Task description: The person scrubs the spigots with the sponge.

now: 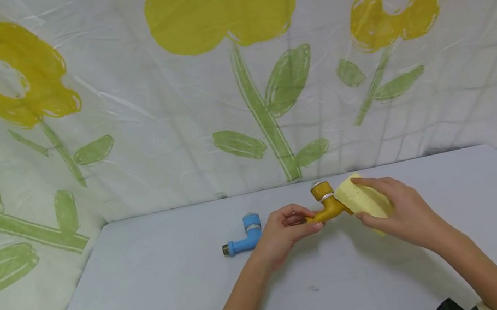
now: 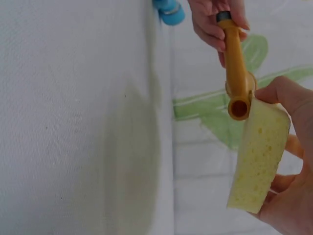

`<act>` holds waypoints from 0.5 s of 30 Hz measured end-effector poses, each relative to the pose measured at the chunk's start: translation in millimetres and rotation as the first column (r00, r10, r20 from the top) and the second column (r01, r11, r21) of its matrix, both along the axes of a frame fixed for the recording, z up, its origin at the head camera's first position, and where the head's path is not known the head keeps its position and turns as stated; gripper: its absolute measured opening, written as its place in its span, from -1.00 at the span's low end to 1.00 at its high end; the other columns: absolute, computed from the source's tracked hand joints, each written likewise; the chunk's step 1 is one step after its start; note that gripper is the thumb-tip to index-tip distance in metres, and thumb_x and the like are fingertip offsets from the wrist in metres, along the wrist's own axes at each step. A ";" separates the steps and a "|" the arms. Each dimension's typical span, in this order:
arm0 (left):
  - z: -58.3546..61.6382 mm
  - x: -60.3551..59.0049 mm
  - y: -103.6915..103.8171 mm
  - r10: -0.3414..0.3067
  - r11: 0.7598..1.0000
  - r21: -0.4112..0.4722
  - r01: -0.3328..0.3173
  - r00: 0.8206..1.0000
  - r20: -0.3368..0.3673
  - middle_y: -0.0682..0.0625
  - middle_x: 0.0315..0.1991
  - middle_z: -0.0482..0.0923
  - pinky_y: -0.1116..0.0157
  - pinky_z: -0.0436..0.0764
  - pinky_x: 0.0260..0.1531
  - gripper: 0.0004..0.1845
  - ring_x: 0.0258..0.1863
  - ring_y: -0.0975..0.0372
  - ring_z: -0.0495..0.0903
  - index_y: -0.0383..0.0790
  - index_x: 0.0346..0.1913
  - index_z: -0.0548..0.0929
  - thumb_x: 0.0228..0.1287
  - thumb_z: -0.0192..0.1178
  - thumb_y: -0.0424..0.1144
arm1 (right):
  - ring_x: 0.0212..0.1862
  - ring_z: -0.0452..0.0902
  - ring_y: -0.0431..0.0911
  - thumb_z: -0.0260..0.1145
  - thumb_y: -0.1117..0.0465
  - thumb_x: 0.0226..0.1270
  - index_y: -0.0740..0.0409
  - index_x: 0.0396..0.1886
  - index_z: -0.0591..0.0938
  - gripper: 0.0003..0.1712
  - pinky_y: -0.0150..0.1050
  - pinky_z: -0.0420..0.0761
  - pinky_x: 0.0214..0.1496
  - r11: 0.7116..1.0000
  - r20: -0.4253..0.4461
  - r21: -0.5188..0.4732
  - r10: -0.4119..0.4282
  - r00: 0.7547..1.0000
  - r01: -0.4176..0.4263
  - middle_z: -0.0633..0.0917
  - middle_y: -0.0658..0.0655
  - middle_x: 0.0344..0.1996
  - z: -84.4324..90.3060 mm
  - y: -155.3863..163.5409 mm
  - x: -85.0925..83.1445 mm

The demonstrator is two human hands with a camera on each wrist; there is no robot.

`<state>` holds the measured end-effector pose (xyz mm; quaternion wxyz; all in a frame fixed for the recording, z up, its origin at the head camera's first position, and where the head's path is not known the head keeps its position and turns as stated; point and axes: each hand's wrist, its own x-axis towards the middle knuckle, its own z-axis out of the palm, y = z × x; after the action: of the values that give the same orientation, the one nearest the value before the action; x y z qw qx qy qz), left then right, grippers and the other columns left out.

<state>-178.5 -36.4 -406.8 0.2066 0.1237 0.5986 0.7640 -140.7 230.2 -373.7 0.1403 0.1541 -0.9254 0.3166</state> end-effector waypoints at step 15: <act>6.8 4.0 1.7 -0.047 0.998 0.047 0.046 0.999 0.017 -0.20 0.09 0.75 0.21 0.72 0.20 -0.76 -0.02 0.20 0.79 -0.46 0.11 0.66 0.45 0.24 -0.55 | 0.06 0.54 0.25 0.65 0.12 0.17 0.09 0.39 0.63 -0.24 -0.16 0.50 -0.23 1.000 -0.068 0.017 -0.013 0.998 0.015 0.65 0.36 0.10 1.1 -9.9 2.7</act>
<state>-174.5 -34.7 -400.0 0.2268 0.1355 0.5758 0.7738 -138.1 220.2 -372.6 0.1723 0.1594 -0.9239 0.3021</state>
